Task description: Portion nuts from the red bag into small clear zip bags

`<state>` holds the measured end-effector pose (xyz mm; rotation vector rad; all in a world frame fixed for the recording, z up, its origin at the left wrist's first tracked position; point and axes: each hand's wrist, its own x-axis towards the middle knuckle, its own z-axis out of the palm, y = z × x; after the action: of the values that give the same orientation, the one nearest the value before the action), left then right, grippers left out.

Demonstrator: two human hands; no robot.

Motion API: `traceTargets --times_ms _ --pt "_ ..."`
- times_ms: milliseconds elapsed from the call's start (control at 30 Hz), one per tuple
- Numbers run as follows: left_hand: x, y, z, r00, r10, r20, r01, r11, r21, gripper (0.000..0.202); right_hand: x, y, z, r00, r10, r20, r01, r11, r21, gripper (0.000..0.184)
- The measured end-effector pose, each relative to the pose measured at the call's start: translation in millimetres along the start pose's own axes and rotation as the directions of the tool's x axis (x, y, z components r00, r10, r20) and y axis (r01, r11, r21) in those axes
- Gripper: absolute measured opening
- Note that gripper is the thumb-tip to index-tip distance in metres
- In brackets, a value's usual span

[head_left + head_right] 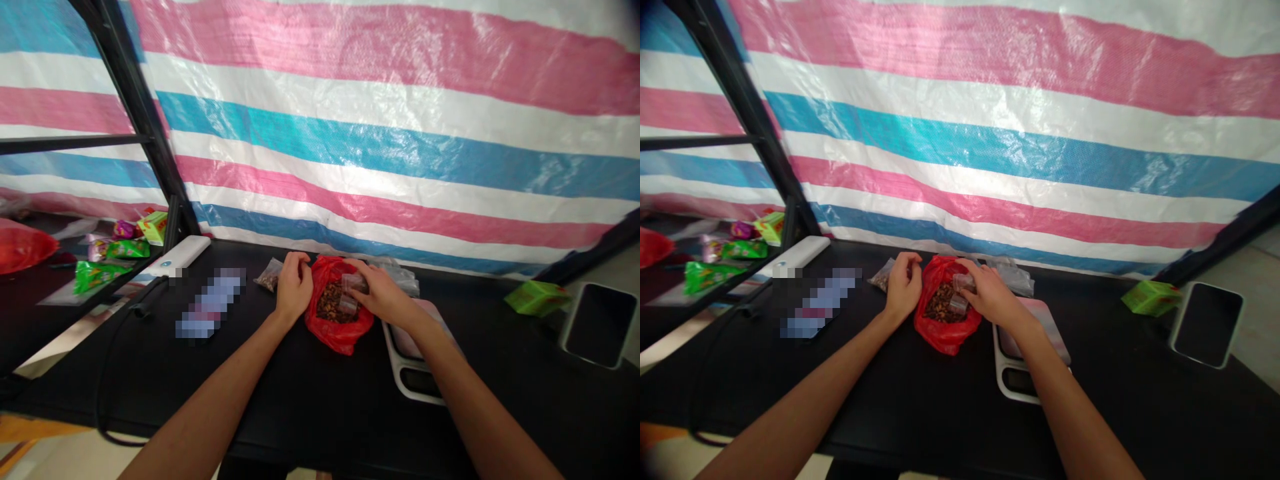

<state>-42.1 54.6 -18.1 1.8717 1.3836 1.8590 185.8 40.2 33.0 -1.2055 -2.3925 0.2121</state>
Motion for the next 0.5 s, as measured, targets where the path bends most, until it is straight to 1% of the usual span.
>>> traceTargets --times_ms 67,167,233,400,433,500 --pt "0 0 0.4 1.0 0.0 -0.003 0.0 1.0 0.001 0.02 0 0 0 1.0 -0.004 -0.009 0.004 1.0 0.009 0.063" --pt "0 1 1.0 1.0 0.0 0.005 0.0 1.0 -0.004 0.02 -2 0 0 1.0 -0.004 -0.017 0.004 1.0 -0.001 0.069" --pt "1 2 1.3 1.0 0.007 0.012 -0.007 1.0 -0.006 0.02 -3 -1 1 1.0 0.005 -0.025 -0.004 1.0 0.02 0.069" --pt "0 1 1.6 1.0 0.011 0.018 -0.011 1.0 0.003 0.02 -7 -1 -1 0.999 0.021 -0.038 -0.017 0.994 0.109 0.061" --pt "0 1 1.5 1.0 0.009 0.018 -0.009 1.0 0.004 0.02 -8 -1 -4 0.999 0.036 -0.034 -0.032 0.99 0.136 0.057" --pt "0 0 1.1 1.0 0.013 0.011 -0.013 1.0 0.005 0.02 -14 -1 -15 0.997 0.077 -0.004 -0.074 0.968 0.241 0.048"
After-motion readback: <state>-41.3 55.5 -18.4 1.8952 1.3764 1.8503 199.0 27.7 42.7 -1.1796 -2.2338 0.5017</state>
